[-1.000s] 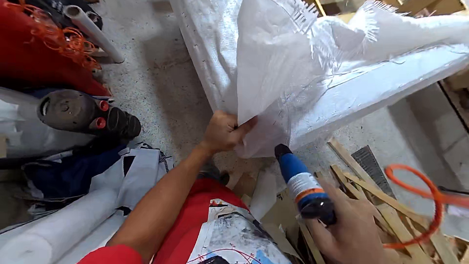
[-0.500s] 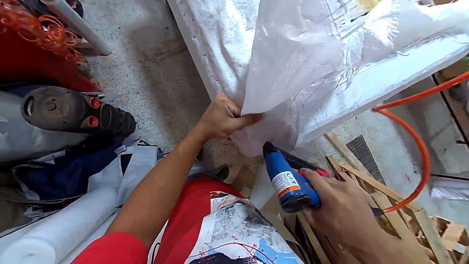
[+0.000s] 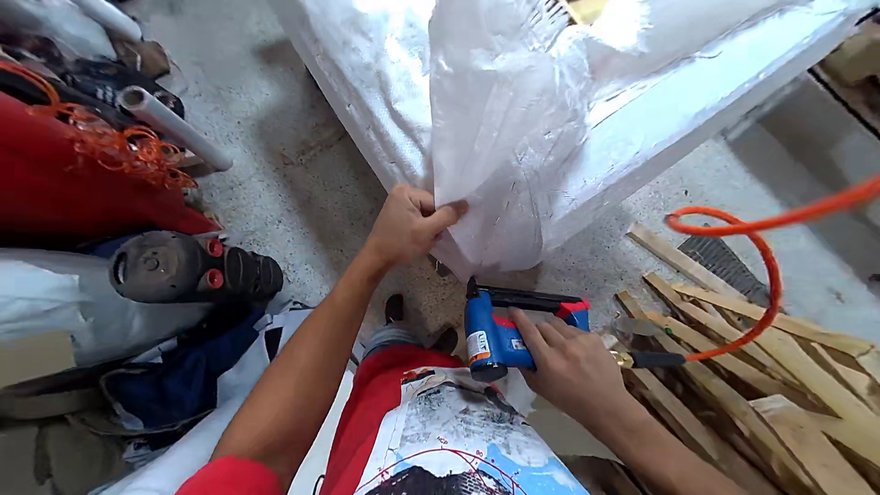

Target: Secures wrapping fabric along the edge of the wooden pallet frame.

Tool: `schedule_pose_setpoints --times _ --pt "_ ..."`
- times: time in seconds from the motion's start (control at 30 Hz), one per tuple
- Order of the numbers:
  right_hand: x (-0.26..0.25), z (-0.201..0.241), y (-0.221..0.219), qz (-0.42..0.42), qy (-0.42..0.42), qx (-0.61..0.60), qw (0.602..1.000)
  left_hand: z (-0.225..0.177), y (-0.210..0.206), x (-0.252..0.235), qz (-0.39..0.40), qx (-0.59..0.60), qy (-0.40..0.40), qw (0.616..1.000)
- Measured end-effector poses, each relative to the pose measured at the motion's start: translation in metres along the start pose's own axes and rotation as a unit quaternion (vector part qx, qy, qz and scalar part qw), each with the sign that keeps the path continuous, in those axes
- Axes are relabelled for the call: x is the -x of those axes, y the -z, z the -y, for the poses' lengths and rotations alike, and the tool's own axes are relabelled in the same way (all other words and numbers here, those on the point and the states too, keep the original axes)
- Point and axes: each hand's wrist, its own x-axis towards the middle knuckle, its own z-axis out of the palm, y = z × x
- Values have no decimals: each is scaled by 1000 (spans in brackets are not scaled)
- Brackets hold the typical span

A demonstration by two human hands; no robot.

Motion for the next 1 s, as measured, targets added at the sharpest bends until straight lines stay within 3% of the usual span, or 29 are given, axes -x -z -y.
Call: schedule_pose_setpoints --times 0.13,0.27,0.33,0.43,0.47,0.57,0.63,0.73,0.77,0.87,1.0 --pt "11 16 18 54 -116 -69 989 -26 -11 8 23 -213 -144 966" --pt "15 24 0 56 -308 -222 923 -70 15 7 109 -305 -284 902" --pt "10 31 -11 39 -412 -285 865 -104 23 -3 124 -389 -372 834" --pt "2 50 -24 32 -551 -360 752 -129 15 -46 272 -519 -455 670" --pt "-1 56 -29 17 -583 -366 725 -128 12 -62 326 -537 -472 618" --pt "-11 79 -32 -17 -688 -383 616 -125 15 -109 481 -495 -499 525" --pt "-13 105 -35 -94 -742 -366 554 -122 23 -132 526 -444 -528 497" --pt "-22 163 -48 -191 -803 -352 441 -127 25 -139 557 -399 -485 543" --pt "-25 182 -51 -206 -817 -355 405 -132 22 -138 564 -409 -470 542" --pt "-34 233 -58 -264 -835 -367 314 -145 7 -138 607 -459 -450 467" --pt "-45 288 -70 -307 -837 -381 246 -149 -29 -113 564 -566 -509 321"
